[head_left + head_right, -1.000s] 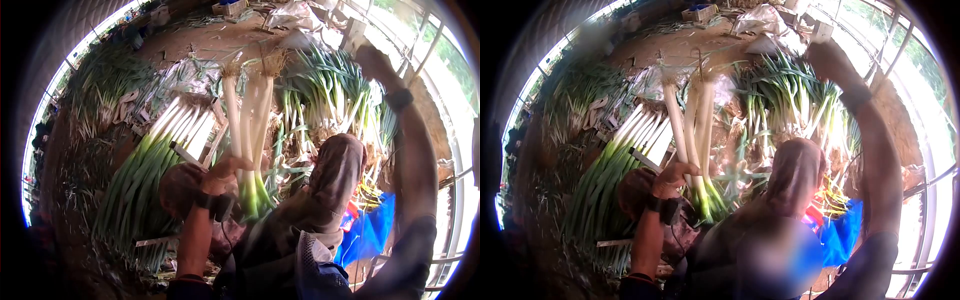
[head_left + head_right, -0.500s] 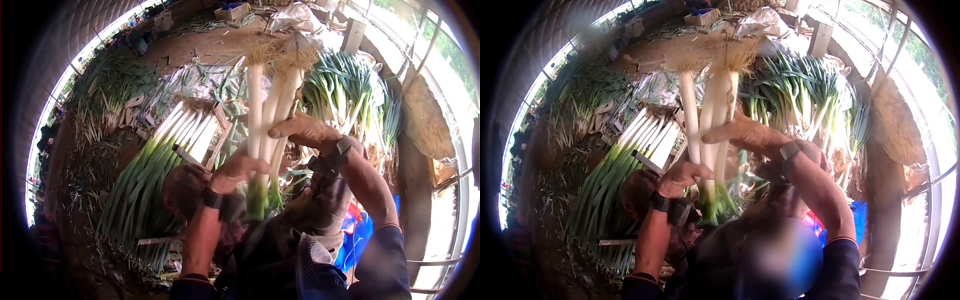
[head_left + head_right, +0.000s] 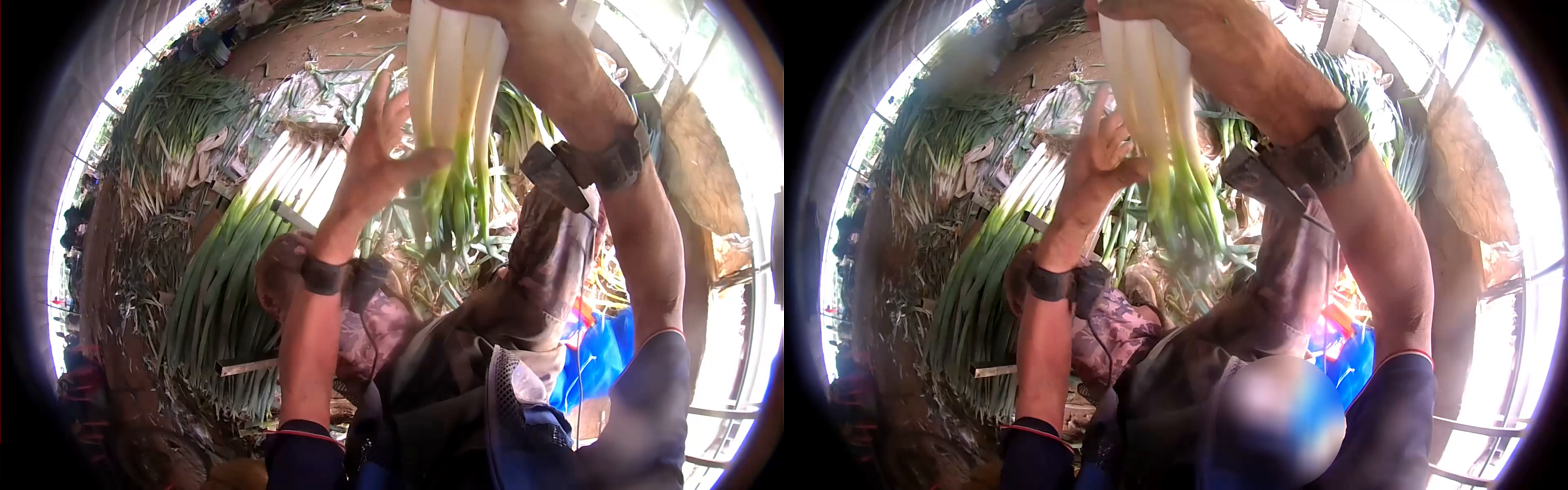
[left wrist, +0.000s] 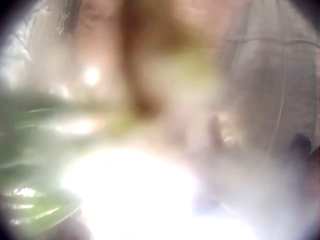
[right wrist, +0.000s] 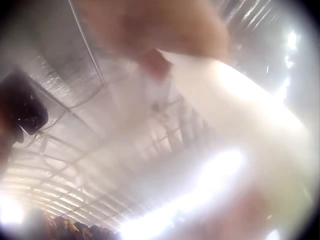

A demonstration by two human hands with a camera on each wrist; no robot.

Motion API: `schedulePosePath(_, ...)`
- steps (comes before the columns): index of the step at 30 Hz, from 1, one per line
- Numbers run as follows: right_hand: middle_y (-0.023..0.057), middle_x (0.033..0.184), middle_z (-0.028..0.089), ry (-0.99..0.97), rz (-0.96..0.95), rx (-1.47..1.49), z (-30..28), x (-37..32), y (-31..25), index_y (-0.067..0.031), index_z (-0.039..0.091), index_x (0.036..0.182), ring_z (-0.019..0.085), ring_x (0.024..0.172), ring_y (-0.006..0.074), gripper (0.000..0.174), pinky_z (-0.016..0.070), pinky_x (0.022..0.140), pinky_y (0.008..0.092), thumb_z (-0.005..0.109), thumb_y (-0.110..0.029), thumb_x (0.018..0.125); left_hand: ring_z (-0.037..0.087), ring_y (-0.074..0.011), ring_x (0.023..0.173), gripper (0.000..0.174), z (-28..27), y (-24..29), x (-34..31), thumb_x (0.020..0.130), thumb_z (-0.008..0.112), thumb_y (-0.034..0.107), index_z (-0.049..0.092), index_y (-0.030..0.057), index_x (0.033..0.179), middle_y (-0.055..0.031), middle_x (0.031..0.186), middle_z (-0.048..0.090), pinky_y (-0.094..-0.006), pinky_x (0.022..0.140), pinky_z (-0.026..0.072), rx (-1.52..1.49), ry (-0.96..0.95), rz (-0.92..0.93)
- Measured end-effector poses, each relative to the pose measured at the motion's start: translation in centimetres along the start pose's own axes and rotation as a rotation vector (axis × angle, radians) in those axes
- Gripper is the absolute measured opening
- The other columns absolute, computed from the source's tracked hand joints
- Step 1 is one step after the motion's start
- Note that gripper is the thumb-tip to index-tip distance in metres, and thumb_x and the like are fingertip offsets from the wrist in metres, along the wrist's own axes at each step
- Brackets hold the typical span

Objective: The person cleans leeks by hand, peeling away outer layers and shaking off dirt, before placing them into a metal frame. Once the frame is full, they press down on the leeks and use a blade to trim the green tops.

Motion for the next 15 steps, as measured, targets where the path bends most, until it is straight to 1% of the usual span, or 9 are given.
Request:
schedulePosePath(1,0.0165,0.111,0.064,0.175,-0.318,-0.680,-0.5,-1.8,-3.2,0.0007,0.059,0.126,0.061,0.106,0.0308,0.031,0.0527,0.096,0.0362,0.047,-0.012,0.101,0.032,-0.0341,0.142,0.128,1.2,0.3,-0.5,0.070,0.089,0.031,-0.003,0.0014,0.154,-0.0262,0.153,0.030,-0.0462,0.117,0.0284,0.218,0.053,0.068)
schedulePosePath(2,0.0165,0.111,0.064,0.174,-0.317,-0.678,-0.9,-0.8,-1.9,0.0007,0.059,0.126,0.061,0.106,0.0308,0.031,0.0527,0.096,0.0362,0.047,-0.012,0.101,0.027,-0.0361,0.145,0.130,2.8,0.8,-0.8,0.069,0.089,0.029,-0.005,0.0009,0.154,-0.0263,0.157,0.021,-0.0458,0.119,0.0256,0.438,0.108,0.137)
schedulePosePath(3,0.0177,0.112,0.063,0.146,-0.674,-0.663,0.1,-0.4,-2.7,0.0007,0.059,0.126,0.060,0.107,0.0308,0.030,0.0517,0.096,0.0364,0.048,-0.010,0.100,0.029,-0.0390,0.142,0.135,4.3,1.9,-1.2,0.066,0.090,0.028,-0.008,0.0014,0.154,-0.0234,0.157,0.021,-0.0444,0.120,0.0238,0.738,0.257,0.245)
schedulePosePath(4,0.0189,0.113,0.062,0.116,-1.034,-0.636,1.3,-1.9,-3.4,0.0007,0.060,0.126,0.059,0.108,0.0307,0.030,0.0508,0.096,0.0366,0.048,-0.007,0.100,0.038,-0.0369,0.137,0.124,4.0,0.9,-1.6,0.068,0.087,0.019,0.000,0.0029,0.155,-0.0219,0.152,0.028,-0.0419,0.116,0.0337,0.390,0.379,0.271)
schedulePosePath(7,0.0213,0.115,0.060,0.234,-1.080,-0.642,1.4,-3.4,-3.3,-0.0008,0.060,0.124,0.058,0.106,0.0322,0.030,0.0512,0.092,0.0380,0.048,0.001,0.097,0.060,-0.0284,0.106,0.082,3.2,1.3,-2.2,0.072,0.066,0.000,0.030,0.0014,0.146,-0.0175,0.125,0.052,-0.0381,0.091,0.0532,0.356,0.532,0.147)
schedulePosePath(8,0.0219,0.117,0.058,0.286,-1.105,-0.743,1.7,-3.9,-3.6,-0.0007,0.060,0.124,0.058,0.106,0.0330,0.031,0.0510,0.091,0.0383,0.048,0.003,0.096,0.058,-0.0205,0.089,0.049,2.3,0.7,-1.9,0.074,0.071,0.007,0.049,-0.0013,0.117,-0.0101,0.103,0.056,-0.0360,0.083,0.0493,0.323,0.569,0.176)
schedulePosePath(9,0.0212,0.119,0.057,0.248,-0.623,-0.486,0.9,-2.6,-3.4,-0.0012,0.060,0.125,0.057,0.109,0.0343,0.029,0.0510,0.094,0.0380,0.047,-0.006,0.099,0.058,-0.0199,0.085,0.046,2.2,1.5,-1.6,0.073,0.068,0.006,0.049,-0.0014,0.115,-0.0093,0.099,0.056,-0.0349,0.080,0.0496,0.404,0.601,0.244)
schedulePosePath(12,0.0190,0.118,0.057,0.380,-1.019,-0.874,1.5,-4.2,-8.3,-0.0034,0.059,0.129,0.057,0.108,0.0336,0.034,0.0501,0.097,0.0383,0.044,-0.020,0.103,0.064,-0.0304,0.090,0.056,1.9,5.4,-0.6,0.072,0.063,-0.001,0.045,-0.0016,0.126,-0.0182,0.102,0.060,-0.0400,0.083,0.0519,0.635,0.563,0.325)
schedulePosePath(15,0.0188,0.116,0.057,0.514,-0.970,-0.755,-1.6,-5.8,-10.0,-0.0038,0.059,0.129,0.058,0.106,0.0325,0.033,0.0510,0.096,0.0383,0.045,-0.019,0.103,0.067,-0.0366,0.085,0.055,1.3,11.1,0.1,0.072,0.063,-0.001,0.045,-0.0008,0.123,-0.0204,0.098,0.064,-0.0456,0.076,0.0540,0.876,0.601,0.524)
Point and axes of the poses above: each hand's wrist, its own x-axis towards the middle knuckle, its own z-axis out of the palm, y = z × x, the point moved 10 cm from there along x, towards the middle knuckle
